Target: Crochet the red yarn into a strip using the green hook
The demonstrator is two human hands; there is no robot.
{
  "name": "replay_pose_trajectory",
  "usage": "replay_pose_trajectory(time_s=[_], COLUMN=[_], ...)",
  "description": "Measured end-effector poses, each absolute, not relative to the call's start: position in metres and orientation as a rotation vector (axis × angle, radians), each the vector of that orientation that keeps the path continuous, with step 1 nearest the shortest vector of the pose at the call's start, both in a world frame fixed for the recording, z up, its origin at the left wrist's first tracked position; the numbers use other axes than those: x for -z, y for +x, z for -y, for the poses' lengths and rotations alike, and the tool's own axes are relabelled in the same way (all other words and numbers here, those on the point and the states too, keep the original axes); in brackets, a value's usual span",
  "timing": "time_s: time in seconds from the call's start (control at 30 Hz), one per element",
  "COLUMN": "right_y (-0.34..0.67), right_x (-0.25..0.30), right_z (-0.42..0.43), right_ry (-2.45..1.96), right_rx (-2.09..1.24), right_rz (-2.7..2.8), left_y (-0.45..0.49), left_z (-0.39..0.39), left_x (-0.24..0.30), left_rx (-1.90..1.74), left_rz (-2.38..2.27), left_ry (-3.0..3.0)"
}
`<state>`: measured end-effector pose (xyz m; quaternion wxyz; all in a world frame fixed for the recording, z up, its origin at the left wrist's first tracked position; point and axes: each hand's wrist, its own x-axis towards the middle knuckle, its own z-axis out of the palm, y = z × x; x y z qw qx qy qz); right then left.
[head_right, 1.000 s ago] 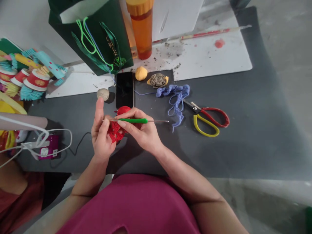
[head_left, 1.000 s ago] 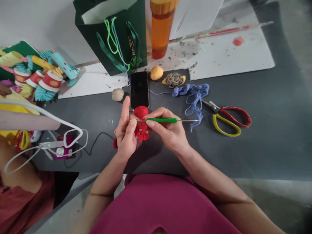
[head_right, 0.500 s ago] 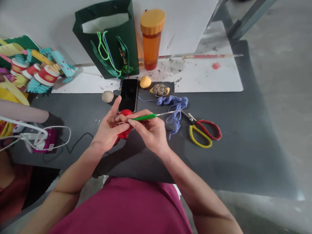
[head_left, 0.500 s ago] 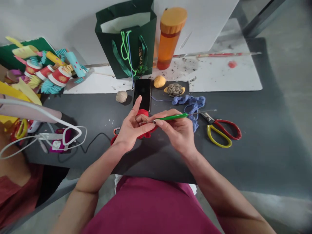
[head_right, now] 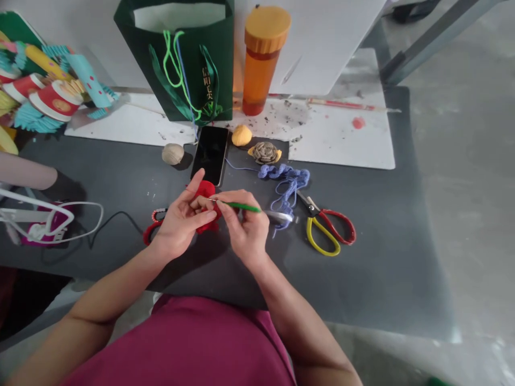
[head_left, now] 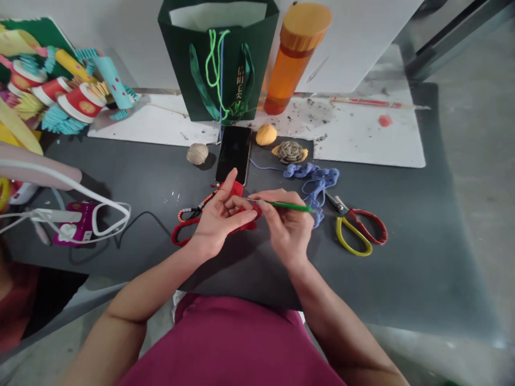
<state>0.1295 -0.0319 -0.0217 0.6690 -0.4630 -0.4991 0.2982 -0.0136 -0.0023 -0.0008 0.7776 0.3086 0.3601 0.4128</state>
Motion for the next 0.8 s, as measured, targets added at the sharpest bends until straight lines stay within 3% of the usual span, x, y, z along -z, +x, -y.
replay_pose_trajectory(time_s=[0.1, 0.33, 0.8], right_y=[0.127, 0.121, 0.147], right_x=[0.021, 0.02, 0.007], right_z=[0.036, 0.033, 0.031], right_ry=[-1.025, -0.943, -0.957], right_rx=[-0.464, -0.975, -1.223], right_rz=[1.192, 0.74, 0.8], left_y=[-0.013, -0.014, -0.026], left_z=[0.005, 0.002, -0.005], left_x=[0.003, -0.002, -0.002], left_rx=[-0.953, -0.824, -0.744], left_rz=[-0.779, -0.729, -0.728], left_ry=[0.691, 0.652, 0.657])
